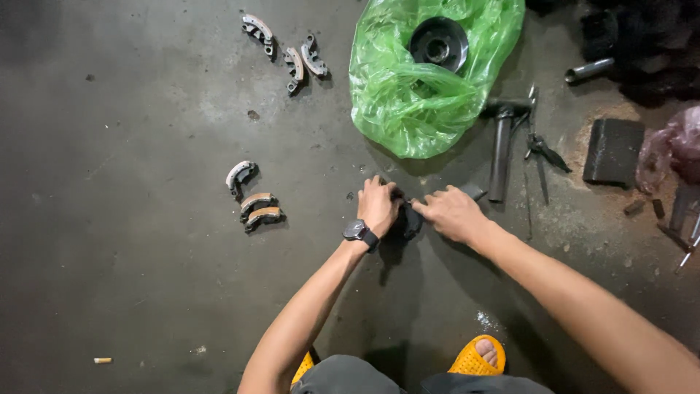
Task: Using a bench grinder to clean and prepare motorcycle brake shoe components.
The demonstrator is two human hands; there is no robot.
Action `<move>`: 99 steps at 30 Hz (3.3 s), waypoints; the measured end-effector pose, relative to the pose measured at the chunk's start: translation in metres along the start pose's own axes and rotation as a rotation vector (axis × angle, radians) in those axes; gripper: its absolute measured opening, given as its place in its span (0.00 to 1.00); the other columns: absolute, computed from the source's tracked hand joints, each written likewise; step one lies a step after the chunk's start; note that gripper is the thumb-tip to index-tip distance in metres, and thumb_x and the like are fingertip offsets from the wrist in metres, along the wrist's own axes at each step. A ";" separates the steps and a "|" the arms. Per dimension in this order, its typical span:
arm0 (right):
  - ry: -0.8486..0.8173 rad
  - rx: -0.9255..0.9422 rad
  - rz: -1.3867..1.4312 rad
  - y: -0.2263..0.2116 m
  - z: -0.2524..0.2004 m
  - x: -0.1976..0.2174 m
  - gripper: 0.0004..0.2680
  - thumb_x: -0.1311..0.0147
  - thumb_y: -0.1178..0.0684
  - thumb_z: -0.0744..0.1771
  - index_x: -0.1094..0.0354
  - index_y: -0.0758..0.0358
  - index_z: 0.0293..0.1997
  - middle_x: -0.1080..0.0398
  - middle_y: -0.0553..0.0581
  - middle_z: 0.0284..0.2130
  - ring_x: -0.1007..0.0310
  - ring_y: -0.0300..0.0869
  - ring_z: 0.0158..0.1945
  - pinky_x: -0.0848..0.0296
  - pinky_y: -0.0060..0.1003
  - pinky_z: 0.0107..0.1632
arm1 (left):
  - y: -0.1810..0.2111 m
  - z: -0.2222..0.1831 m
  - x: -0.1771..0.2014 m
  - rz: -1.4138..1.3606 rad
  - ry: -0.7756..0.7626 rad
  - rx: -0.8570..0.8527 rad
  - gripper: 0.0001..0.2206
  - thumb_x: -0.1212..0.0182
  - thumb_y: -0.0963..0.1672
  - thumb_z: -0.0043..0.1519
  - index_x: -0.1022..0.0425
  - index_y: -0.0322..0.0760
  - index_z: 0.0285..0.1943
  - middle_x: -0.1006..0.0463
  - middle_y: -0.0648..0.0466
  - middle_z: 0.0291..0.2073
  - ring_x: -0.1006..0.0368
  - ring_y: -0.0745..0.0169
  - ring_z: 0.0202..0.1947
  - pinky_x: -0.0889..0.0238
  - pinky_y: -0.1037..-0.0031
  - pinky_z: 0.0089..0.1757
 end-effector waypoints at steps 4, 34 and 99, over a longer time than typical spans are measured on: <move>-0.093 0.155 -0.194 -0.013 0.005 0.004 0.13 0.45 0.55 0.62 0.28 0.53 0.51 0.25 0.55 0.30 0.22 0.49 0.37 0.28 0.46 0.40 | -0.003 0.004 0.001 -0.053 -0.016 0.094 0.11 0.31 0.43 0.52 0.18 0.39 0.43 0.26 0.40 0.45 0.32 0.36 0.50 0.34 0.48 0.46; 0.369 -0.835 0.296 0.080 -0.110 -0.043 0.20 0.42 0.41 0.67 0.30 0.71 0.57 0.25 0.71 0.40 0.24 0.60 0.45 0.26 0.53 0.46 | 0.039 -0.029 0.001 0.410 0.150 -0.502 0.08 0.40 0.42 0.56 0.25 0.43 0.45 0.31 0.45 0.45 0.35 0.45 0.49 0.40 0.54 0.45; 0.474 -0.908 0.825 0.001 -0.136 -0.051 0.23 0.45 0.53 0.67 0.45 0.60 0.73 0.24 0.70 0.44 0.19 0.52 0.39 0.24 0.46 0.42 | 0.047 -0.019 -0.015 0.379 -0.091 -0.338 0.13 0.38 0.46 0.62 0.23 0.37 0.53 0.29 0.41 0.53 0.36 0.41 0.57 0.42 0.50 0.54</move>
Point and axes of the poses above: each hand's wrist, its own z-axis towards the middle knuckle, its own x-axis out of the back of the hand, y = z × x, the point moved 9 cm from there along z, towards the middle knuckle
